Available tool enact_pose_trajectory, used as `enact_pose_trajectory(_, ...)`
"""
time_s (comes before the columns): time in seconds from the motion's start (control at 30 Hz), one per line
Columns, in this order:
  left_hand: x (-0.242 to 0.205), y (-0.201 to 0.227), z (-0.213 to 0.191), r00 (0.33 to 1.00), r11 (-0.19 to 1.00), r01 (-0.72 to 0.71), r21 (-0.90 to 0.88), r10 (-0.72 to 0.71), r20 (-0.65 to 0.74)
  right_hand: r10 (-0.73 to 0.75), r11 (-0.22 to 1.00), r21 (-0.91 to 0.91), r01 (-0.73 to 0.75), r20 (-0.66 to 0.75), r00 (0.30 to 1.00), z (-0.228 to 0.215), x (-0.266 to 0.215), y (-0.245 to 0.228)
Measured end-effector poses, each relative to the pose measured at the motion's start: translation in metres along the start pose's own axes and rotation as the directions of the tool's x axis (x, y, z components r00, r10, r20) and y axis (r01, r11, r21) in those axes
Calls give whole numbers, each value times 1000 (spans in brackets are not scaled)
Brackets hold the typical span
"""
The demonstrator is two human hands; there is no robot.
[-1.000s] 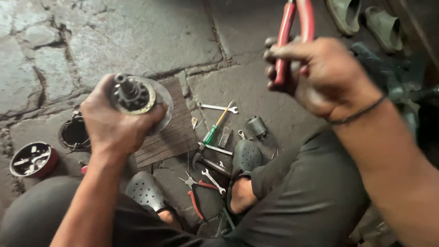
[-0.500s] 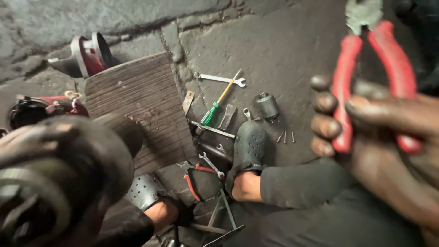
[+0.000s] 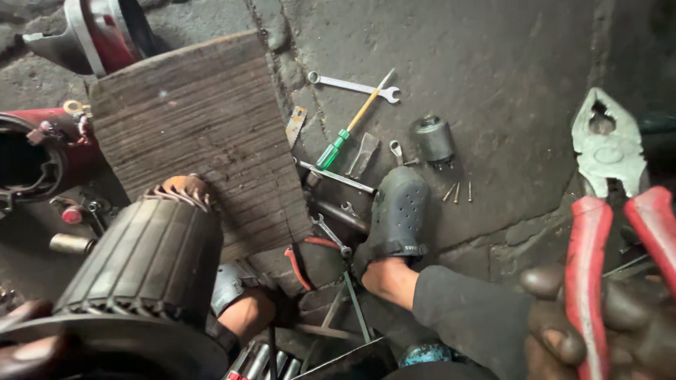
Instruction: The person sits on the floor and uses pliers to manipulate a small metal component on a cylindrical motor part. They repeatedly grip and twist the component while holding the motor steady with their other hand.
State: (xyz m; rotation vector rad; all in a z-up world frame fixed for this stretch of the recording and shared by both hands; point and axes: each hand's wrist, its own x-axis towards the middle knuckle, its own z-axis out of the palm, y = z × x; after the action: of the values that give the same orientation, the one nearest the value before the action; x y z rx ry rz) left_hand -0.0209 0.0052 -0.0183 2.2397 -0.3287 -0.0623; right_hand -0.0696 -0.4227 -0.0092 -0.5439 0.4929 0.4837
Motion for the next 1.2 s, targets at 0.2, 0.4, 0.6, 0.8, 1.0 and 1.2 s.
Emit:
enact_pose_trajectory(0.2,-40,27,6,998,999,-51,2,51,-44,-39,999,-10,40,92,995,0,-56,12)
enact_pose_trajectory(0.4,-77,55,-4,980,1000,-28,5,29,-197,2,1000,-20,6,387,922,19,-79,19)
enact_pose_trajectory(0.6,-68,47,-2,931,946,82,-313,-185,-315,-45,948,-291,132,287,957,85,-107,41)
enact_pose_trajectory(0.8,-21,45,-2,906,994,74,-85,-102,-412,-126,923,-331,199,229,965,132,-112,60)
enact_pose_trajectory(1.0,18,62,-9,905,962,268,-56,-271,-328,-100,923,-346,168,205,974,132,-100,64)
enact_pose_trajectory(1.2,28,61,-7,889,949,297,-103,-314,-333,-38,921,-380,91,143,989,125,-124,70)
